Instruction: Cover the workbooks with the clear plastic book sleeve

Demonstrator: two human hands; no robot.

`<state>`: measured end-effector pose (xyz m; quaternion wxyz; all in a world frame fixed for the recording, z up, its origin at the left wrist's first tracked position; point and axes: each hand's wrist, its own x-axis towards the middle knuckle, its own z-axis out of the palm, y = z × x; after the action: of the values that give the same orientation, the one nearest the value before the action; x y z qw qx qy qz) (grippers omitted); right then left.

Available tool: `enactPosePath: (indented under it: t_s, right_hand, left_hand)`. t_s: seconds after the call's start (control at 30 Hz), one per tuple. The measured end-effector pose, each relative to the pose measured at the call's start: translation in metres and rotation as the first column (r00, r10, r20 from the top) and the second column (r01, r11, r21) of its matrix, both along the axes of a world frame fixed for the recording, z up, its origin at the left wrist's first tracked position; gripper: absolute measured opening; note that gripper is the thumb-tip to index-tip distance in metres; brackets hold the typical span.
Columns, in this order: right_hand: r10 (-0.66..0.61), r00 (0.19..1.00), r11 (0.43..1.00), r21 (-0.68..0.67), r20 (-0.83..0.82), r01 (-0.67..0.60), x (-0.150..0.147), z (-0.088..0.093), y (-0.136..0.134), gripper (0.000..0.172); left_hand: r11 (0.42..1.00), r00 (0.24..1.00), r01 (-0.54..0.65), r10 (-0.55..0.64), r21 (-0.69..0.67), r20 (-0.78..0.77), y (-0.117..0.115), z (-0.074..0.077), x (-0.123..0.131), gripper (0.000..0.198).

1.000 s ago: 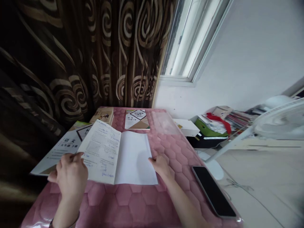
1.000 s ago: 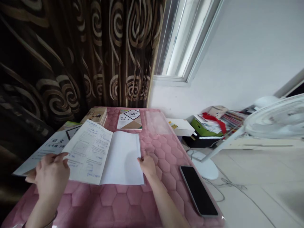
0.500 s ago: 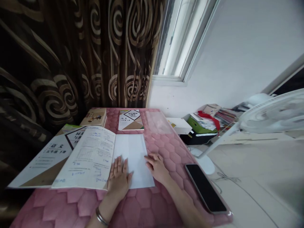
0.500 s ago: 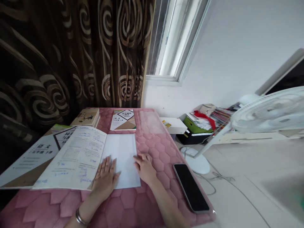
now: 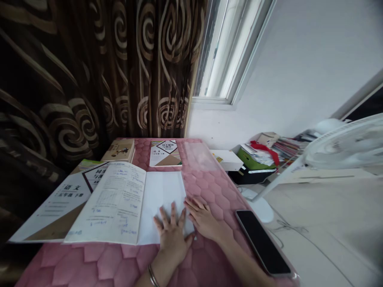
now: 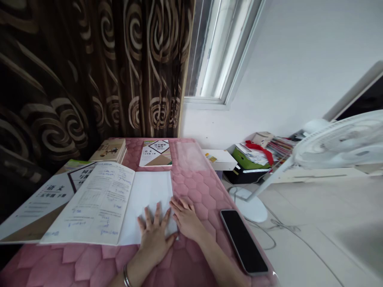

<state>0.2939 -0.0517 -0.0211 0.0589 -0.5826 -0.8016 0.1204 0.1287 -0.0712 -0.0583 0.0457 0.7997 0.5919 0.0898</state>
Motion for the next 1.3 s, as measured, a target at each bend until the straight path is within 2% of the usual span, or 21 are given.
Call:
enactPosePath:
  t_s: [0.17,0.27,0.37,0.53,0.67,0.77,0.83,1.03,1.13,1.2,1.3]
  right_hand:
    - [0.015,0.997,1.000,0.003,0.069,-0.015,0.006,-0.002,0.022,0.054]
    - [0.009,0.995,1.000,-0.018,0.100,-0.007,0.005,0.000,0.054,0.054]
    - [-0.017,0.993,0.999,-0.047,0.119,0.023,0.003,0.005,0.091,0.054]
    - [-0.088,0.990,0.995,-0.041,0.107,0.093,0.000,0.012,0.137,0.053]
    - [-0.107,0.989,0.994,-0.025,0.104,0.110,-0.003,0.012,0.150,0.052]
    - [-0.101,0.989,0.995,-0.013,0.108,0.103,-0.004,0.011,0.143,0.052]
    - [-0.074,0.991,0.997,-0.003,0.114,0.075,-0.004,0.011,0.129,0.053]
    - [0.091,0.988,0.994,0.044,0.128,-0.097,0.007,-0.002,0.048,0.053]
    - [0.125,0.985,0.991,0.039,0.122,-0.130,0.015,-0.010,0.016,0.054]
    - [0.113,0.986,0.993,0.025,0.122,-0.117,0.018,-0.012,0.011,0.054]
    - [0.090,0.991,0.996,0.001,0.104,-0.091,0.018,-0.005,0.030,0.055]
  left_hand:
    - [0.993,0.999,0.038,-0.035,-0.114,0.026,0.001,0.013,-0.004,0.074]
    - [0.984,0.999,0.035,-0.029,-0.173,0.037,0.001,0.026,-0.007,0.074]
    - [0.959,0.994,0.095,-0.078,-0.267,0.072,0.000,0.036,-0.009,0.074]
    - [0.978,0.996,0.085,-0.078,-0.188,0.040,-0.001,0.038,-0.010,0.078]
    - [0.980,0.996,0.088,-0.085,-0.176,0.026,-0.002,0.037,-0.008,0.081]
    - [0.981,0.997,0.077,-0.074,-0.180,0.023,-0.001,0.039,-0.009,0.081]
    - [0.977,0.997,0.081,-0.076,-0.198,0.032,-0.001,0.040,-0.011,0.081]
    - [0.963,0.995,0.100,-0.089,-0.251,0.052,0.001,0.039,-0.012,0.078]
    - [0.969,0.994,0.095,-0.080,-0.228,0.072,0.001,0.036,-0.011,0.078]
    - [0.973,0.995,0.089,-0.076,-0.212,0.071,0.001,0.035,-0.011,0.079]
    - [0.969,0.995,0.093,-0.082,-0.228,0.059,0.000,0.039,-0.011,0.080]
